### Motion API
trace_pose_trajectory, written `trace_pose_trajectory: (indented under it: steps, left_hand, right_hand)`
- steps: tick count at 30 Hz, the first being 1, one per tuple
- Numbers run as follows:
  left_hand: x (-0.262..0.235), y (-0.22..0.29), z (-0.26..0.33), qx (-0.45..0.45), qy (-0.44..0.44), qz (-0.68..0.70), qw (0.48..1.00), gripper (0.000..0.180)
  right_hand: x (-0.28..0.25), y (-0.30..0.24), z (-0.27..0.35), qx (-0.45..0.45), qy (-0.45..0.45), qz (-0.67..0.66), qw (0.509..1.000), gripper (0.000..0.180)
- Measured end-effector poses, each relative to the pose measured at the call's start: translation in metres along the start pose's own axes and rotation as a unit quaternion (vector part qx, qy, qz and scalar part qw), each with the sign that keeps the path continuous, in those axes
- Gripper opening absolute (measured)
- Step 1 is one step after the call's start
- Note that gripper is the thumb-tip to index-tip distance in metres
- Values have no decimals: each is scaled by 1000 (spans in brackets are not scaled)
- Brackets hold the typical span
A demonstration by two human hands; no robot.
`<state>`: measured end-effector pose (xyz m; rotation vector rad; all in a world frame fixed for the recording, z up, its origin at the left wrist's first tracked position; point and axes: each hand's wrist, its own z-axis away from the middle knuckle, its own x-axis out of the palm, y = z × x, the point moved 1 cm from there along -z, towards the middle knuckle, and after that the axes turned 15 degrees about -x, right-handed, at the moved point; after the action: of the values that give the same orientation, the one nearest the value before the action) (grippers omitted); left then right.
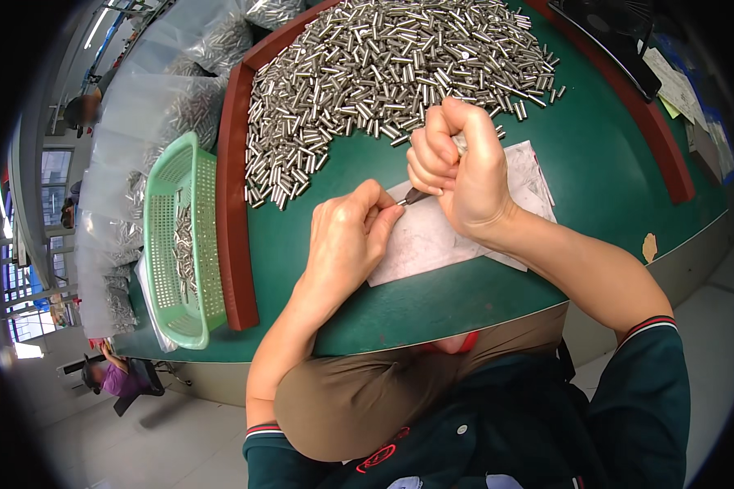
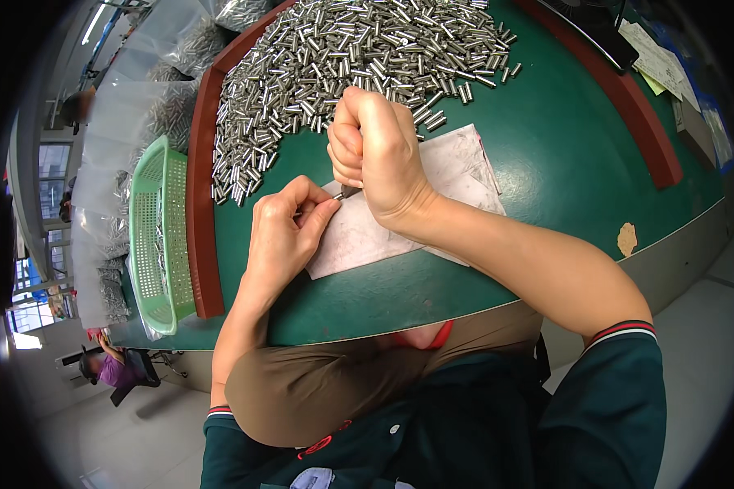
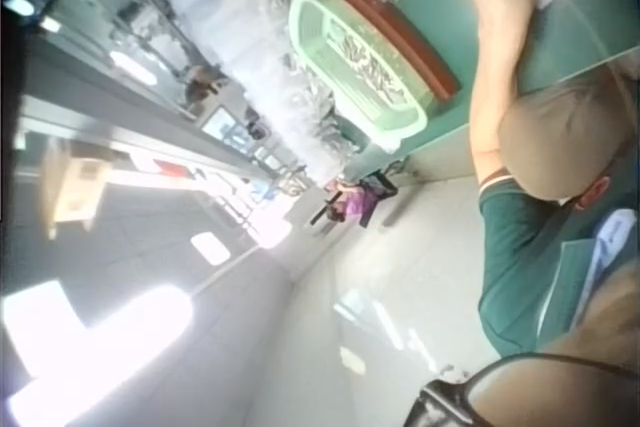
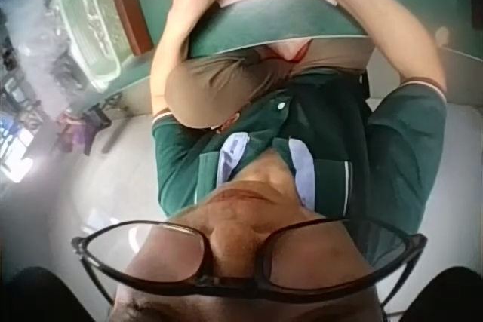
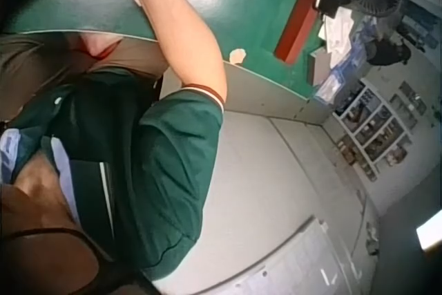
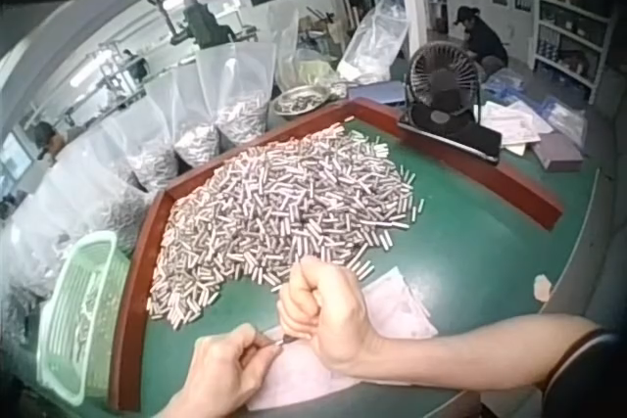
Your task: Inspecting and cleaning small cylindrical metal components using a small tool and a cloth at a factory workbench.
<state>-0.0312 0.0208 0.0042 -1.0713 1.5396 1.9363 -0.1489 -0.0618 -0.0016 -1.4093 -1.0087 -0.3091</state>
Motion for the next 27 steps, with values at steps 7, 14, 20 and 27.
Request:
trace_pose_trajectory:
  steps: [7, 14, 20, 27]
  left_hand:
    - [-1, 1, -1, -7, 1, -4, 1000, 12]
    - [-1, 3, -1, -11, 1, 2, 1000, 13]
    - [-1, 6, -2, -16, -1, 4, 1000, 12]
    - [-2, 9, -5, -14, -6, 18, 1000, 11]
  right_hand:
    - [0, 0, 1, -4, -4, 6, 1000, 35]
    - [3, 2, 4, -11, -15, 3, 1000, 37]
    - [12, 4, 12, -90, -38, 75, 992, 38]
    - [12, 9, 12, -158, -69, 155, 973, 36]
